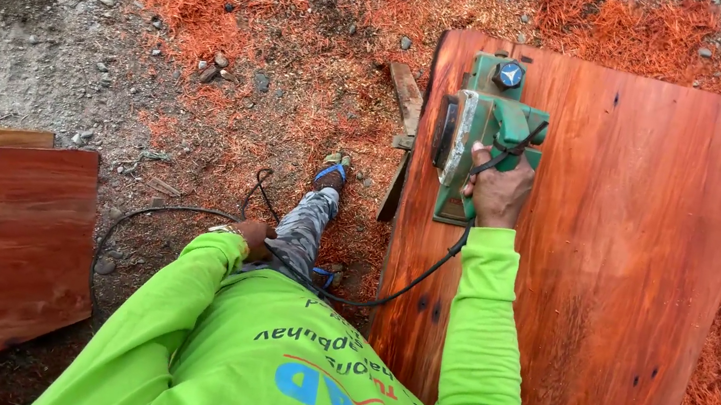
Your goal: Smoothing a wooden board with an electric planer and marking edges with a marking gauge.
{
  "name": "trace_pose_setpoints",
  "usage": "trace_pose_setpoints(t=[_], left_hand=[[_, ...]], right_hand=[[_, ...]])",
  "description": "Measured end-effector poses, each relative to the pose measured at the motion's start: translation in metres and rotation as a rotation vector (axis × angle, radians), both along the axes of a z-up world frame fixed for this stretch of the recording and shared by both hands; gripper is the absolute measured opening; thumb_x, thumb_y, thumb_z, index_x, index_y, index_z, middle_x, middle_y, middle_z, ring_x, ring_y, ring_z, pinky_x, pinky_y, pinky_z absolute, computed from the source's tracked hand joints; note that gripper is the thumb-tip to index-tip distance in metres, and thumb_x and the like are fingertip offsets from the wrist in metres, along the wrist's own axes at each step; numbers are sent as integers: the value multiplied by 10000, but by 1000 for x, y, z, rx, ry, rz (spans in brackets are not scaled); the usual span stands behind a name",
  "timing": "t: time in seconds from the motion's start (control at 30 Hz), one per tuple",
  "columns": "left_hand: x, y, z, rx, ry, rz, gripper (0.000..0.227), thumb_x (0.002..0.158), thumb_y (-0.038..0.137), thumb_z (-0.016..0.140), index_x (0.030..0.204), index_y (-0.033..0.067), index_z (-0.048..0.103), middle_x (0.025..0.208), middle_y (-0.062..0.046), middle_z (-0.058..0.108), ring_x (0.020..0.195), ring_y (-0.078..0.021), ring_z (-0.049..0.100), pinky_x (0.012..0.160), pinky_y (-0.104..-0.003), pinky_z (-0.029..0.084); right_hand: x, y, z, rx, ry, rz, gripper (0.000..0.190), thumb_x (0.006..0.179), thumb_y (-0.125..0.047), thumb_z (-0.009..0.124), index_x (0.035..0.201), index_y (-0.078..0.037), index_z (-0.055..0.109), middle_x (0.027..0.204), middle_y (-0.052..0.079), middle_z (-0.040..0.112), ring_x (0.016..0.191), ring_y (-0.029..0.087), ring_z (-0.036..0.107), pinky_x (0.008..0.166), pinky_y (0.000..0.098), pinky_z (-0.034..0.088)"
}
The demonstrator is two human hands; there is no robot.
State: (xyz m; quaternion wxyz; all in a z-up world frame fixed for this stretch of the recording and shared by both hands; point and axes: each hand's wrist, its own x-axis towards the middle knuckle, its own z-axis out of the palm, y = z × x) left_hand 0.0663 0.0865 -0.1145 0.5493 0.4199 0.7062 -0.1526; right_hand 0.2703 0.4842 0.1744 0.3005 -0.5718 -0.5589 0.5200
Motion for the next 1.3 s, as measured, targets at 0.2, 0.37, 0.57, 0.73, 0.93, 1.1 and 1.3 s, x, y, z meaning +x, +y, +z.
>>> trace_pose_setpoints(t=[0.2, 0.37, 0.57, 0.73, 0.93, 1.1, 1.3], left_hand=[[-9, 0, 2, 58, 2, 226, 535, 652, 535, 871, 1164, 532, 716, 1117, 161, 783, 1140, -139, 717, 984, -343, 604], [-10, -1, 3, 33, 1, 289, 464, 723, 418, 823, 1175, 488, 746, 1181, 45, 784, 1204, -246, 690, 1065, -401, 559], [-16, 6, 25, 3, -7, 354, 454, 755, 402, 804, 1196, 489, 742, 1205, 2, 777, 1233, -272, 669, 1097, -419, 530], [-27, 6, 48, 5, -6, 449, 434, 768, 350, 794, 1186, 463, 769, 1173, -70, 789, 1219, -349, 667, 1108, -457, 516], [-37, 7, 60, 95, -130, 625, 355, 835, 107, 818, 1174, 210, 792, 1015, -18, 827, 878, -176, 745, 830, -324, 592], [-54, 2, 60, 29, 85, 427, 370, 840, 227, 771, 1210, 219, 777, 966, -80, 804, 849, -253, 753, 803, -368, 620], [-92, -35, 81, 40, 328, 275, 435, 923, 503, 683, 1093, 127, 819, 1102, -232, 734, 971, -390, 711, 913, -471, 601]], right_hand=[[-16, 20, -9, 1, 18, 2, 120, 820, -54, 754, 789, 8, 657, 459, 121, 549, 310, 197, 569, 304, 327, 467], [-36, 35, -1, 26, 9, 11, 123, 812, -72, 737, 766, -3, 647, 441, 107, 529, 306, 189, 564, 315, 317, 462], [-63, 68, -3, 73, -55, 18, 147, 781, -147, 744, 726, -53, 645, 410, 72, 536, 297, 177, 575, 323, 314, 469], [-87, 87, 5, 110, -151, -8, 147, 740, -198, 727, 688, -99, 631, 406, 54, 548, 327, 170, 616, 376, 295, 501], [-93, 112, -29, 258, -218, 78, 203, 812, -259, 734, 844, -66, 680, 576, 45, 654, 374, 183, 555, 424, 346, 482], [-105, 135, -45, 421, -260, 109, 230, 806, -278, 760, 813, -56, 701, 561, 41, 618, 377, 176, 516, 388, 358, 449], [-75, 111, -11, 410, -103, 309, 349, 929, -307, 712, 1158, -48, 658, 473, 15, 568, 304, 136, 541, 304, 303, 459]])
